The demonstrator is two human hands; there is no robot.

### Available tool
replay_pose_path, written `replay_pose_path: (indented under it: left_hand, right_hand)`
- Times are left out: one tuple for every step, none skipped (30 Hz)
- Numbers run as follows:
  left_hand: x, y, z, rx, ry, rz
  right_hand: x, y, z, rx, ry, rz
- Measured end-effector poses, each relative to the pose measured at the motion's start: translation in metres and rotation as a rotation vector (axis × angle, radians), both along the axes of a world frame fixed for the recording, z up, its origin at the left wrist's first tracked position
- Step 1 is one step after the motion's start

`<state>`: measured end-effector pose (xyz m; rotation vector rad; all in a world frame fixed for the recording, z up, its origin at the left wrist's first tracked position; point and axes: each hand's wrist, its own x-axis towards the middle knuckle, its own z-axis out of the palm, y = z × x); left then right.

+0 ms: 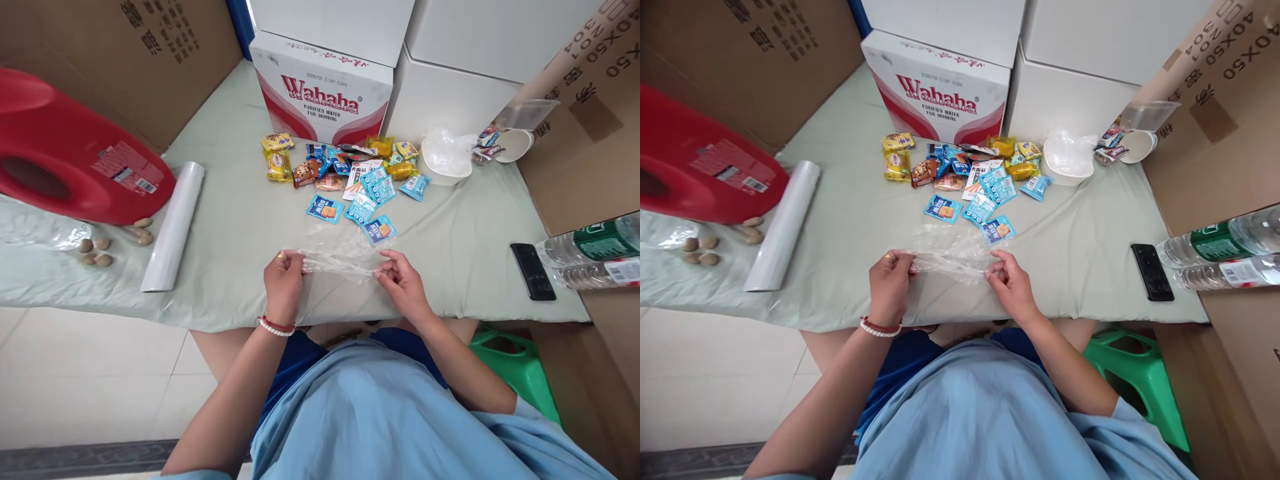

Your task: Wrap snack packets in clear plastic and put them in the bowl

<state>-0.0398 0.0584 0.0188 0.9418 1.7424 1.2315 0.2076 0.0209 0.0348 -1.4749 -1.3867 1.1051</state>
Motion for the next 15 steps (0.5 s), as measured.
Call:
replay_pose_path:
  left_hand:
    - [0.0,-0.002,-0.002,-0.017,-0.054,0.024]
    - [0.0,-0.005,-0.004,-0.029,-0.091,0.037]
    - [0.0,-0.009,-0.006,-0.04,-0.113,0.042]
    - [0.0,-0.014,-0.008,-0.046,-0.126,0.04]
    - [0.0,-0.018,-0.01,-0.048,-0.132,0.029]
    - [0.0,-0.023,-0.011,-0.046,-0.128,0.015]
    - [-0.002,-0.027,-0.01,-0.037,-0.113,0.003]
    - [-0.004,-0.031,-0.009,-0.016,-0.086,-0.001]
    - [-0.007,-0.034,-0.005,0.023,-0.039,0.008]
    - [-0.01,-0.036,0.001,0.081,0.036,0.027]
    - [-0.011,-0.036,0.009,0.154,0.144,0.047]
    - [-0.012,-0.035,0.018,0.238,0.28,0.051]
    - [-0.011,-0.032,0.028,0.322,0.432,0.022]
    - [-0.008,-0.026,0.038,0.389,0.582,-0.046]
    - [-0.002,-0.02,0.045,0.424,0.711,-0.146]
  right_hand:
    - [0.006,-0.009,-0.002,-0.011,-0.003,-0.028]
    - [0.011,-0.018,-0.005,-0.024,-0.009,-0.049]
    - [0.016,-0.027,-0.008,-0.039,-0.017,-0.06]
    - [0.02,-0.035,-0.012,-0.054,-0.027,-0.062]
    - [0.023,-0.042,-0.015,-0.067,-0.038,-0.058]
    - [0.025,-0.048,-0.017,-0.079,-0.046,-0.05]
    - [0.027,-0.052,-0.019,-0.089,-0.053,-0.044]
    - [0.028,-0.054,-0.02,-0.097,-0.058,-0.038]
    - [0.029,-0.055,-0.02,-0.1,-0.065,-0.035]
    - [0.03,-0.055,-0.02,-0.098,-0.075,-0.032]
    - [0.03,-0.054,-0.02,-0.092,-0.091,-0.026]
    - [0.03,-0.052,-0.019,-0.08,-0.113,-0.017]
    - [0.03,-0.05,-0.018,-0.063,-0.141,-0.003]
    - [0.03,-0.049,-0.018,-0.044,-0.172,0.015]
    - [0.031,-0.048,-0.017,-0.024,-0.203,0.039]
